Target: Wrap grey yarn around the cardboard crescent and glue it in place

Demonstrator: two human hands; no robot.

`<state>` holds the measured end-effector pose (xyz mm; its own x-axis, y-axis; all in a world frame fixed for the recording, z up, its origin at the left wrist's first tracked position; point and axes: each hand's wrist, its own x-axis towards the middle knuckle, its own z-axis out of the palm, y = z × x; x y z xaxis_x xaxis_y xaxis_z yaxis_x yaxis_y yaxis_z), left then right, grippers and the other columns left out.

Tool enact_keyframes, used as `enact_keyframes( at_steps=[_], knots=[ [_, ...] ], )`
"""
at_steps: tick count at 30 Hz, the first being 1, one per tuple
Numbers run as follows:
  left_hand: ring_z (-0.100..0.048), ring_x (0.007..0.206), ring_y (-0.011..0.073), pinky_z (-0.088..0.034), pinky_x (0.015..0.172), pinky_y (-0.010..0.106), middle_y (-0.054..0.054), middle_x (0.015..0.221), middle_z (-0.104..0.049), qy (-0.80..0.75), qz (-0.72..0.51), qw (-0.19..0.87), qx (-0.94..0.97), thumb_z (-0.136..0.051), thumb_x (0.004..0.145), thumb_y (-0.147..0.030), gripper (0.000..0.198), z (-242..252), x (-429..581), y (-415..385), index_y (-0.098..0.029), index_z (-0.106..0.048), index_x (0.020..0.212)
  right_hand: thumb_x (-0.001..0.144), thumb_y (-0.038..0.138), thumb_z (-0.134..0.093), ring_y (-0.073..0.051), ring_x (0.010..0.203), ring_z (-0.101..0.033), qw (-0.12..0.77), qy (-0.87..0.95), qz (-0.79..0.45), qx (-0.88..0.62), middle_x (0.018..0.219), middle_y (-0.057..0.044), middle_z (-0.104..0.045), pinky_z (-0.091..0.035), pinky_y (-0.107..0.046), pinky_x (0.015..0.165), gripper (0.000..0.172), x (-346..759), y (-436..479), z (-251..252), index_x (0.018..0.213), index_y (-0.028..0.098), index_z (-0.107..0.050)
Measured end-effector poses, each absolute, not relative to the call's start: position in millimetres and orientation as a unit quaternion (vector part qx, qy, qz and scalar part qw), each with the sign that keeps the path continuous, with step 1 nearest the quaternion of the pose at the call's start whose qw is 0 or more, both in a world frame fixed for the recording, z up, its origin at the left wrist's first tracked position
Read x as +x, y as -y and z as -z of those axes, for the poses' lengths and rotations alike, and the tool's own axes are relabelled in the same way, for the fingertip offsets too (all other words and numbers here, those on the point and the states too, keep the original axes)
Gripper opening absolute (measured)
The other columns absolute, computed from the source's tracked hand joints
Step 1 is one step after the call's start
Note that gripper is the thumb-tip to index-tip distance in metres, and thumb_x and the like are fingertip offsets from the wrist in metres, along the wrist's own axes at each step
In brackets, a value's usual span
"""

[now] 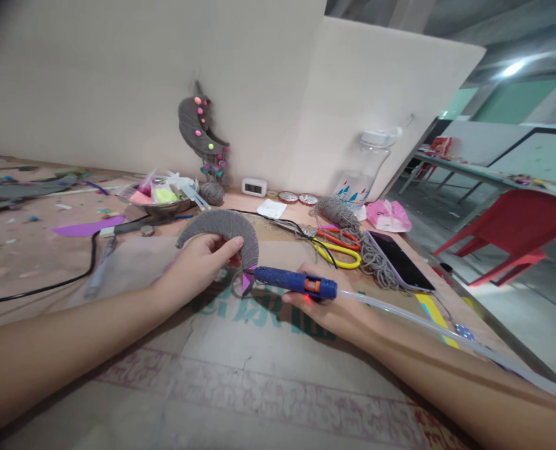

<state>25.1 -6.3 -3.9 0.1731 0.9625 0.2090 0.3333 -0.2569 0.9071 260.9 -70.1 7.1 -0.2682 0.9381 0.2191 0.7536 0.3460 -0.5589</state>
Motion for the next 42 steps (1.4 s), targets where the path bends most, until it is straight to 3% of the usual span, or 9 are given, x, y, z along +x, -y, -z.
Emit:
enact_keyframes(
  at_steps=[32, 42],
  knots=[
    [-0.062, 0.064, 0.0177, -0.043, 0.063, 0.027, 0.004, 0.067, -0.070, -0.494, -0.438, 0.374, 0.651, -0.054, 0.083, -0.052, 0.040, 1.1, 25.7, 5.0, -0.019, -0.060, 0.063, 0.082, 0.049, -0.058, -0.015, 0.057, -0.048, 0.275, 0.757, -0.165, -0.569, 0.063, 0.001, -0.051, -0.038, -0.028, 0.052, 0.030, 263.4, 70.2, -5.2, 0.071, 0.022, -0.053],
    [-0.063, 0.066, 0.0186, -0.044, 0.064, 0.028, 0.004, 0.067, -0.070, -0.493, -0.440, 0.372, 0.652, -0.053, 0.083, -0.054, 0.042, 3.7, 23.8, 3.6, -0.019, -0.060, 0.063, 0.076, 0.052, -0.060, -0.015, 0.052, -0.046, 0.320, 0.722, -0.181, -0.586, 0.058, 0.001, -0.053, -0.038, -0.028, 0.050, 0.031, 257.3, 69.1, -4.9, 0.070, 0.022, -0.057]
  ],
)
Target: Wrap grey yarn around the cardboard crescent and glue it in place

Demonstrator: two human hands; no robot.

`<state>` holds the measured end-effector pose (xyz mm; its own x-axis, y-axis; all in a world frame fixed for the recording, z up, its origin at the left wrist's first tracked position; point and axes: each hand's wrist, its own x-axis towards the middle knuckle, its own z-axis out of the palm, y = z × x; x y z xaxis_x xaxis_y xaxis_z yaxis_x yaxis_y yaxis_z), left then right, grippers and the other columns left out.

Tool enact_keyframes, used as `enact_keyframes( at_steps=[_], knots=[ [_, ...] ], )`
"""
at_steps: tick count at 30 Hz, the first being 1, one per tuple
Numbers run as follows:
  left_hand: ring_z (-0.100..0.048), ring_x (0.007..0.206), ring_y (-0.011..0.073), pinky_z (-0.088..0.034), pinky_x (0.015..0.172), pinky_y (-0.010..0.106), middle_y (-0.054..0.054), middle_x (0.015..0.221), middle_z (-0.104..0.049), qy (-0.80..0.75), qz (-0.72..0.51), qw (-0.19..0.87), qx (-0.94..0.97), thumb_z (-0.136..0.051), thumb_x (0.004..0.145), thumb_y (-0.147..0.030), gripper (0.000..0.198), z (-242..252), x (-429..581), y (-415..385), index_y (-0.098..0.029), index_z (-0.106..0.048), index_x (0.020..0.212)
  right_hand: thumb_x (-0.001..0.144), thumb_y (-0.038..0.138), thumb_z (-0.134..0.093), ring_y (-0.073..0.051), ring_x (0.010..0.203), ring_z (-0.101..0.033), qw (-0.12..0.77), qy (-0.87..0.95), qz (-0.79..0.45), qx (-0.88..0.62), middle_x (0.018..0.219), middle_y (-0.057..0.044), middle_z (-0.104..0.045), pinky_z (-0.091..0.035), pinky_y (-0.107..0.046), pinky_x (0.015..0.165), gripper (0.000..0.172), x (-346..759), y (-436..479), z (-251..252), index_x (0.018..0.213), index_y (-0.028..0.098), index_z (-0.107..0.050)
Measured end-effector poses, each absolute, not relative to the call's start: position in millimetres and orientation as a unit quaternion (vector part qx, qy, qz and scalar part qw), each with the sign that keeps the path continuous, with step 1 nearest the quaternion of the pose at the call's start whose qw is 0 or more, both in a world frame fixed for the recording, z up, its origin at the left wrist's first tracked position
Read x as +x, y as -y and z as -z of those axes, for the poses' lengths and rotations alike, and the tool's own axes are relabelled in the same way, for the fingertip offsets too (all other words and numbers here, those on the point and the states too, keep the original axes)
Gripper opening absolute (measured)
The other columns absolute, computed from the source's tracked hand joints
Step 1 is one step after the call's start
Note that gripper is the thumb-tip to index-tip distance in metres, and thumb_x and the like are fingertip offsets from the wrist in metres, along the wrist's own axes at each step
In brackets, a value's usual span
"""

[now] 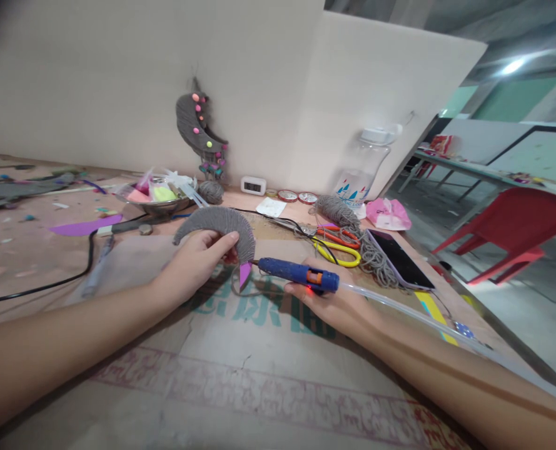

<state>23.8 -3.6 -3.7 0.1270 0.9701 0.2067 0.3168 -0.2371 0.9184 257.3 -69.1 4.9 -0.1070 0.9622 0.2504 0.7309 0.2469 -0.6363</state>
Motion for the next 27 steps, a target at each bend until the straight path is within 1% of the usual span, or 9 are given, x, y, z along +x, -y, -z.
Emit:
enact_keyframes(
  at_steps=[8, 12, 15, 19, 23, 25, 27],
  knots=[
    [-0.063, 0.066, 0.0193, -0.045, 0.065, 0.029, 0.005, 0.067, -0.070, -0.496, -0.444, 0.374, 0.645, -0.053, 0.083, -0.054, 0.041, 3, 25, 4, -0.019, -0.061, 0.062, 0.077, 0.052, -0.060, -0.017, 0.054, -0.049, 0.313, 0.728, -0.161, -0.588, 0.059, 0.000, -0.052, -0.039, -0.030, 0.050, 0.031, 260, 68, -5, 0.068, 0.023, -0.054],
    [-0.063, 0.066, 0.0189, -0.045, 0.064, 0.028, 0.005, 0.067, -0.070, -0.488, -0.452, 0.383, 0.641, -0.055, 0.082, -0.054, 0.041, 3, 25, 4, -0.019, -0.060, 0.062, 0.079, 0.051, -0.059, -0.017, 0.056, -0.050, 0.299, 0.724, -0.171, -0.597, 0.060, 0.000, -0.054, -0.039, -0.030, 0.051, 0.029, 260, 69, -7, 0.072, 0.023, -0.056],
    [-0.063, 0.066, 0.0186, -0.046, 0.064, 0.028, 0.004, 0.068, -0.070, -0.485, -0.455, 0.393, 0.635, -0.055, 0.081, -0.054, 0.040, 4, 25, 3, -0.018, -0.061, 0.064, 0.080, 0.050, -0.060, -0.017, 0.059, -0.052, 0.291, 0.730, -0.163, -0.596, 0.063, 0.000, -0.056, -0.042, -0.030, 0.053, 0.029, 261, 69, -8, 0.073, 0.022, -0.057],
    [-0.064, 0.067, 0.0183, -0.046, 0.066, 0.028, 0.004, 0.069, -0.069, -0.482, -0.452, 0.392, 0.640, -0.054, 0.082, -0.055, 0.041, 4, 25, 3, -0.018, -0.061, 0.064, 0.081, 0.050, -0.058, -0.019, 0.062, -0.058, 0.283, 0.738, -0.154, -0.592, 0.069, -0.003, -0.062, -0.047, -0.031, 0.054, 0.029, 262, 67, -8, 0.079, 0.021, -0.061],
    [-0.065, 0.068, 0.0190, -0.047, 0.066, 0.027, 0.005, 0.068, -0.070, -0.488, -0.448, 0.383, 0.644, -0.054, 0.082, -0.055, 0.042, 5, 25, 4, -0.018, -0.062, 0.064, 0.081, 0.049, -0.057, -0.021, 0.064, -0.061, 0.302, 0.732, -0.144, -0.593, 0.069, -0.003, -0.066, -0.050, -0.032, 0.057, 0.028, 263, 64, -8, 0.079, 0.022, -0.064],
    [-0.066, 0.069, 0.0196, -0.047, 0.065, 0.028, 0.006, 0.068, -0.070, -0.487, -0.445, 0.389, 0.643, -0.053, 0.082, -0.055, 0.042, 6, 25, 3, -0.017, -0.062, 0.066, 0.081, 0.051, -0.056, -0.021, 0.065, -0.061, 0.317, 0.706, -0.132, -0.619, 0.066, -0.003, -0.065, -0.050, -0.032, 0.060, 0.031, 265, 61, -10, 0.075, 0.022, -0.064],
    [-0.066, 0.069, 0.0201, -0.048, 0.065, 0.028, 0.006, 0.070, -0.071, -0.485, -0.442, 0.399, 0.641, -0.053, 0.081, -0.055, 0.042, 7, 26, 2, -0.017, -0.063, 0.068, 0.083, 0.054, -0.051, -0.020, 0.064, -0.060, 0.328, 0.692, -0.126, -0.631, 0.063, -0.003, -0.063, -0.050, -0.032, 0.063, 0.038, 269, 57, -13, 0.065, 0.021, -0.061]
  ],
)
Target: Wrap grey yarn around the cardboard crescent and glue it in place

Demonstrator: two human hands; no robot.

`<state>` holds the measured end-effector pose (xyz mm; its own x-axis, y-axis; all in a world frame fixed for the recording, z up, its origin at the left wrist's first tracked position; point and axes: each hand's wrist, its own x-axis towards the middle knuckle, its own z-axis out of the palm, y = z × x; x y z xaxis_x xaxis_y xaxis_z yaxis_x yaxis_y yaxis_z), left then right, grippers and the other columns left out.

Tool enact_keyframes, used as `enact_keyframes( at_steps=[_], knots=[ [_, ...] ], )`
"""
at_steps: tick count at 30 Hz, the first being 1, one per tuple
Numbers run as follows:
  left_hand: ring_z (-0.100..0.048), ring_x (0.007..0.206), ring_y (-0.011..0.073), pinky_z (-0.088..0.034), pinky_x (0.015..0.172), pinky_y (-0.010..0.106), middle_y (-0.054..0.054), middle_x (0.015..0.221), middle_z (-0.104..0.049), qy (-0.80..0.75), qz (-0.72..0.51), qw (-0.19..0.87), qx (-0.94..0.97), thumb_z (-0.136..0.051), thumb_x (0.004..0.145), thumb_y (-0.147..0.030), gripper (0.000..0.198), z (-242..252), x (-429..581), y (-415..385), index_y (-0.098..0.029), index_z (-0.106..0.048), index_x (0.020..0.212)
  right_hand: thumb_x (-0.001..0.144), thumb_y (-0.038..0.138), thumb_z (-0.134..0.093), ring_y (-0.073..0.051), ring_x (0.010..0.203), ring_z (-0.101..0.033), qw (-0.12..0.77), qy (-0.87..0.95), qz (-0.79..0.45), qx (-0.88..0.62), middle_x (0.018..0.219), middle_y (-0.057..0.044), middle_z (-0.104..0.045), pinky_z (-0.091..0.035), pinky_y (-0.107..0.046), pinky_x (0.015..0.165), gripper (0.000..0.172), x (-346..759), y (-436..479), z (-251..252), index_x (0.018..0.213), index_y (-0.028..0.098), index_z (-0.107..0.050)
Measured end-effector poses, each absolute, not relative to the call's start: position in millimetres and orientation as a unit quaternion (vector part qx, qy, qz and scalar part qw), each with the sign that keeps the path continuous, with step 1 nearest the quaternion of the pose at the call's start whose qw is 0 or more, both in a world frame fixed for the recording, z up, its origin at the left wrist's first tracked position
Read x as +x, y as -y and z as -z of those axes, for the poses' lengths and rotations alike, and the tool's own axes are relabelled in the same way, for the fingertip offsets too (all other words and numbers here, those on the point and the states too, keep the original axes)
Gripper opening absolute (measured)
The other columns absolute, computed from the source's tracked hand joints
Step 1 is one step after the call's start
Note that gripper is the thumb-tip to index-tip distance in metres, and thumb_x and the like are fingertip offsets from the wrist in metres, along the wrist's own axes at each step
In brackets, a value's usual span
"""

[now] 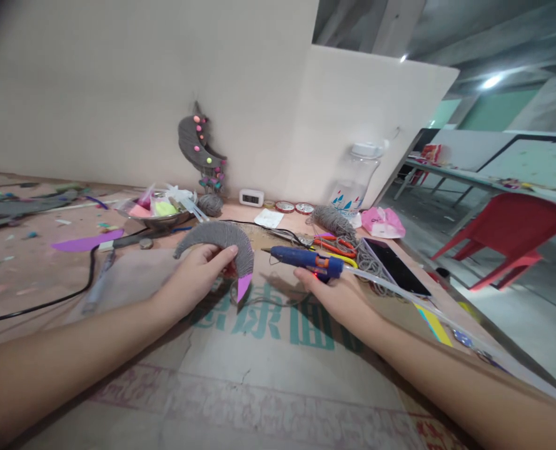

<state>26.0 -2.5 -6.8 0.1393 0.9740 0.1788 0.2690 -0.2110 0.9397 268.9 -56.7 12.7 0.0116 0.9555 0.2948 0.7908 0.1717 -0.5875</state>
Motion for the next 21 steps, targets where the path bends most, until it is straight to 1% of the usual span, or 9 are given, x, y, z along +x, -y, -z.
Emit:
enact_keyframes(
  at_steps=[2, 4, 7, 11, 14, 16, 18, 21],
  knots=[
    [-0.066, 0.068, 0.0204, -0.048, 0.065, 0.029, 0.006, 0.070, -0.071, -0.488, -0.438, 0.394, 0.644, -0.053, 0.081, -0.056, 0.042, 8, 26, 2, -0.018, -0.063, 0.067, 0.087, 0.054, -0.045, -0.019, 0.066, -0.058, 0.341, 0.697, -0.139, -0.615, 0.065, -0.003, -0.062, -0.049, -0.031, 0.066, 0.045, 273, 53, -17, 0.062, 0.020, -0.060],
    [-0.065, 0.067, 0.0205, -0.047, 0.065, 0.029, 0.005, 0.067, -0.070, -0.493, -0.433, 0.378, 0.653, -0.053, 0.081, -0.056, 0.042, 8, 27, 2, -0.019, -0.061, 0.063, 0.091, 0.054, -0.042, -0.018, 0.072, -0.060, 0.357, 0.700, -0.160, -0.597, 0.071, -0.004, -0.065, -0.048, -0.029, 0.069, 0.047, 277, 50, -23, 0.068, 0.019, -0.065],
    [-0.064, 0.065, 0.0200, -0.045, 0.064, 0.029, 0.004, 0.063, -0.068, -0.495, -0.425, 0.362, 0.666, -0.052, 0.082, -0.056, 0.044, 8, 27, 2, -0.019, -0.060, 0.060, 0.090, 0.056, -0.043, -0.020, 0.079, -0.063, 0.356, 0.692, -0.180, -0.602, 0.080, -0.005, -0.069, -0.048, -0.028, 0.067, 0.047, 280, 45, -35, 0.080, 0.019, -0.070],
    [-0.065, 0.065, 0.0202, -0.045, 0.063, 0.029, 0.004, 0.064, -0.068, -0.492, -0.422, 0.370, 0.666, -0.052, 0.082, -0.058, 0.045, 9, 27, 0, -0.018, -0.061, 0.062, 0.087, 0.057, -0.048, -0.023, 0.083, -0.065, 0.320, 0.690, -0.123, -0.638, 0.087, -0.005, -0.072, -0.048, -0.031, 0.072, 0.044, 279, 25, -52, 0.090, 0.021, -0.073],
    [-0.065, 0.065, 0.0206, -0.045, 0.063, 0.029, 0.005, 0.065, -0.068, -0.494, -0.420, 0.368, 0.667, -0.052, 0.082, -0.058, 0.045, 10, 27, 0, -0.018, -0.062, 0.063, 0.082, 0.058, -0.056, -0.027, 0.086, -0.067, 0.298, 0.675, -0.069, -0.672, 0.090, -0.008, -0.074, -0.049, -0.035, 0.075, 0.047, 277, -7, -60, 0.101, 0.018, -0.071],
    [-0.064, 0.065, 0.0204, -0.044, 0.063, 0.029, 0.005, 0.064, -0.068, -0.497, -0.416, 0.362, 0.669, -0.052, 0.082, -0.057, 0.045, 10, 27, 0, -0.018, -0.062, 0.062, 0.081, 0.057, -0.058, -0.027, 0.093, -0.066, 0.298, 0.684, -0.066, -0.663, 0.095, -0.008, -0.074, -0.048, -0.035, 0.080, 0.047, 276, -33, -60, 0.105, 0.018, -0.071],
    [-0.063, 0.064, 0.0202, -0.044, 0.063, 0.029, 0.005, 0.063, -0.067, -0.499, -0.413, 0.362, 0.670, -0.052, 0.082, -0.057, 0.045, 9, 26, 1, -0.018, -0.061, 0.061, 0.083, 0.053, -0.059, -0.025, 0.097, -0.066, 0.300, 0.699, -0.091, -0.643, 0.101, -0.007, -0.074, -0.047, -0.032, 0.084, 0.043, 275, -61, -56, 0.106, 0.018, -0.071],
    [-0.063, 0.064, 0.0202, -0.044, 0.063, 0.029, 0.005, 0.063, -0.067, -0.494, -0.412, 0.370, 0.670, -0.051, 0.083, -0.057, 0.045, 8, 26, 1, -0.018, -0.060, 0.061, 0.085, 0.046, -0.060, -0.023, 0.095, -0.067, 0.291, 0.695, -0.106, -0.648, 0.099, -0.007, -0.074, -0.048, -0.029, 0.082, 0.038, 274, -97, -43, 0.104, 0.015, -0.071]
  ],
)
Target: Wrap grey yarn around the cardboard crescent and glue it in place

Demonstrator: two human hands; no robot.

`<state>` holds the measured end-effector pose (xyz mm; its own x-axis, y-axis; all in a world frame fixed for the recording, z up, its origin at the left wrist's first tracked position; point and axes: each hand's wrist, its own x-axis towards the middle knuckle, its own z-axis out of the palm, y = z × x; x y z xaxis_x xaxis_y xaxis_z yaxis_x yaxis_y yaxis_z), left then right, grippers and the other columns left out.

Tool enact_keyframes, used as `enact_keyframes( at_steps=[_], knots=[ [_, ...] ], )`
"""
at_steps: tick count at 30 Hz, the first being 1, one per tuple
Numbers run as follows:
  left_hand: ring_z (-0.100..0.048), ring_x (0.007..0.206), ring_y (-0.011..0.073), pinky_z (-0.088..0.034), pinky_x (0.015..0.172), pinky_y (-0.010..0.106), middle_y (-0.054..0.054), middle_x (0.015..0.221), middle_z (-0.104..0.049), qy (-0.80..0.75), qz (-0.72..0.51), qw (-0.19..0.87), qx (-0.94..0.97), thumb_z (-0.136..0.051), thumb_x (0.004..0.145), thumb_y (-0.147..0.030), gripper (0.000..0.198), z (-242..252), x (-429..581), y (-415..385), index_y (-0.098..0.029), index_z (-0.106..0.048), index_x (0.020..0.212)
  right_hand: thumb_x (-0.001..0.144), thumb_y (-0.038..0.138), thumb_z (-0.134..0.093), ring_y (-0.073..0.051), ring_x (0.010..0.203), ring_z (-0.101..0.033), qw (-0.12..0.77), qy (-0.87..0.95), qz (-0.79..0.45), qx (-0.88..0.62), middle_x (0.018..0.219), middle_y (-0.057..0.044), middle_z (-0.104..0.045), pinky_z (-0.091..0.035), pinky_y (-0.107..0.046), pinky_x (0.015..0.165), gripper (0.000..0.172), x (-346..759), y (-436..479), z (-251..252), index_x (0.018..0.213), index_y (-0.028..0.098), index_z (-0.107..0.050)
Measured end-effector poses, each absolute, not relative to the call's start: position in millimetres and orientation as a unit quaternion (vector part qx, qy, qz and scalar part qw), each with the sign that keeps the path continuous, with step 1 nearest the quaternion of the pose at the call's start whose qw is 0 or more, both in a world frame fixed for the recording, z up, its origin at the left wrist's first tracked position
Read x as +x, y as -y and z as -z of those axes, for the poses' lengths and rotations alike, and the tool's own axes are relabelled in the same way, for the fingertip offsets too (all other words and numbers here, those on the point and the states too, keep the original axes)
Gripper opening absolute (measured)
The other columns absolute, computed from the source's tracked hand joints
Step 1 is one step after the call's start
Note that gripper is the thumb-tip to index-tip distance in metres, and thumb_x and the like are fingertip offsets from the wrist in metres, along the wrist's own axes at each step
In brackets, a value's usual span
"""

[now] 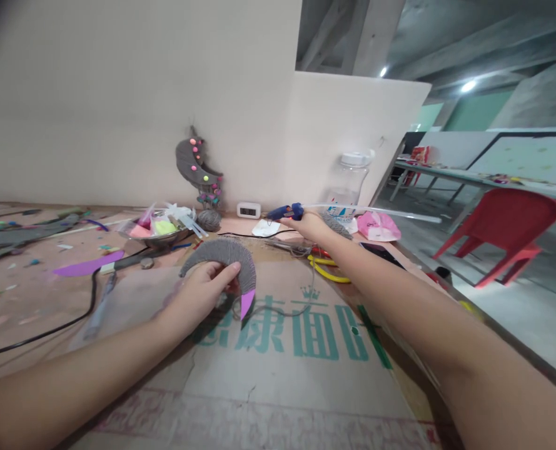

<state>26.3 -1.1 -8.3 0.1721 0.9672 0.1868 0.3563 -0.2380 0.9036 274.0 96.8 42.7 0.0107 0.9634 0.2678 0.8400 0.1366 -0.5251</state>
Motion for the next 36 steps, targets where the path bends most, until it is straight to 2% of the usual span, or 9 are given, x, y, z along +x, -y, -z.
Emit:
enact_keyframes(
  at_steps=[4, 8, 12, 16, 23, 27, 32, 34, 36],
  knots=[
    [-0.063, 0.066, 0.0201, -0.043, 0.065, 0.029, 0.005, 0.063, -0.067, -0.497, -0.408, 0.374, 0.669, -0.051, 0.083, -0.055, 0.045, 9, 27, 0, -0.018, -0.060, 0.060, 0.089, 0.036, -0.061, -0.020, 0.094, -0.066, 0.263, 0.689, -0.128, -0.663, 0.102, -0.007, -0.071, -0.051, -0.031, 0.083, 0.027, 275, -128, -23, 0.103, 0.013, -0.068],
    [-0.062, 0.064, 0.0194, -0.043, 0.065, 0.029, 0.004, 0.062, -0.066, -0.496, -0.407, 0.382, 0.665, -0.052, 0.083, -0.055, 0.045, 11, 28, -1, -0.018, -0.059, 0.060, 0.092, 0.037, -0.057, -0.020, 0.097, -0.064, 0.239, 0.694, -0.139, -0.665, 0.111, -0.008, -0.064, -0.053, -0.040, 0.084, 0.031, 283, -138, -14, 0.112, 0.014, -0.061],
    [-0.062, 0.065, 0.0198, -0.045, 0.065, 0.029, 0.005, 0.064, -0.067, -0.490, -0.417, 0.403, 0.651, -0.053, 0.082, -0.055, 0.044, 14, 28, -4, -0.017, -0.060, 0.062, 0.088, 0.045, -0.060, -0.024, 0.098, -0.065, 0.240, 0.705, -0.124, -0.655, 0.104, -0.010, -0.072, -0.049, -0.034, 0.088, 0.037, 295, -136, -14, 0.105, 0.014, -0.068],
    [-0.063, 0.065, 0.0199, -0.045, 0.065, 0.029, 0.005, 0.064, -0.067, -0.492, -0.412, 0.402, 0.653, -0.053, 0.082, -0.057, 0.045, 15, 28, -4, -0.017, -0.060, 0.062, 0.086, 0.049, -0.060, -0.023, 0.092, -0.067, 0.235, 0.714, -0.114, -0.650, 0.102, -0.008, -0.074, -0.049, -0.029, 0.081, 0.041, 302, -129, -14, 0.107, 0.014, -0.069],
    [-0.064, 0.067, 0.0208, -0.044, 0.066, 0.029, 0.005, 0.065, -0.068, -0.502, -0.391, 0.386, 0.668, -0.051, 0.082, -0.060, 0.048, 15, 26, -4, -0.017, -0.061, 0.063, 0.088, 0.035, -0.060, -0.024, 0.097, -0.067, 0.217, 0.714, -0.090, -0.660, 0.109, -0.011, -0.072, -0.048, -0.029, 0.084, 0.034, 293, -121, -12, 0.113, 0.013, -0.066],
    [-0.064, 0.066, 0.0202, -0.044, 0.065, 0.029, 0.005, 0.064, -0.067, -0.492, -0.403, 0.389, 0.667, -0.052, 0.082, -0.058, 0.046, 15, 27, -3, -0.017, -0.060, 0.062, 0.089, 0.039, -0.056, -0.028, 0.103, -0.066, 0.205, 0.708, -0.077, -0.671, 0.114, -0.013, -0.070, -0.048, -0.033, 0.088, 0.040, 289, -116, -14, 0.119, 0.014, -0.062],
    [-0.064, 0.064, 0.0197, -0.045, 0.063, 0.028, 0.005, 0.065, -0.068, -0.487, -0.419, 0.407, 0.650, -0.054, 0.081, -0.055, 0.043, 12, 29, -1, -0.017, -0.059, 0.063, 0.089, 0.052, -0.053, -0.033, 0.111, -0.062, 0.182, 0.722, -0.072, -0.664, 0.125, -0.018, -0.064, -0.047, -0.038, 0.094, 0.059, 289, -88, -24, 0.131, 0.012, -0.054],
    [-0.064, 0.066, 0.0198, -0.046, 0.064, 0.028, 0.005, 0.067, -0.069, -0.482, -0.421, 0.419, 0.644, -0.055, 0.080, -0.055, 0.041, 11, 29, 0, -0.017, -0.060, 0.065, 0.091, 0.053, -0.047, -0.034, 0.118, -0.058, 0.179, 0.729, -0.071, -0.656, 0.132, -0.019, -0.059, -0.044, -0.040, 0.098, 0.064, 287, -68, -26, 0.139, 0.010, -0.046],
    [-0.065, 0.068, 0.0199, -0.046, 0.066, 0.028, 0.005, 0.068, -0.070, -0.472, -0.426, 0.423, 0.646, -0.056, 0.080, -0.055, 0.040, 11, 29, 0, -0.017, -0.062, 0.067, 0.094, 0.052, -0.041, -0.031, 0.129, -0.050, 0.192, 0.736, -0.063, -0.646, 0.144, -0.015, -0.049, -0.039, -0.040, 0.106, 0.064, 283, -46, -26, 0.146, 0.014, -0.037]
  ],
)
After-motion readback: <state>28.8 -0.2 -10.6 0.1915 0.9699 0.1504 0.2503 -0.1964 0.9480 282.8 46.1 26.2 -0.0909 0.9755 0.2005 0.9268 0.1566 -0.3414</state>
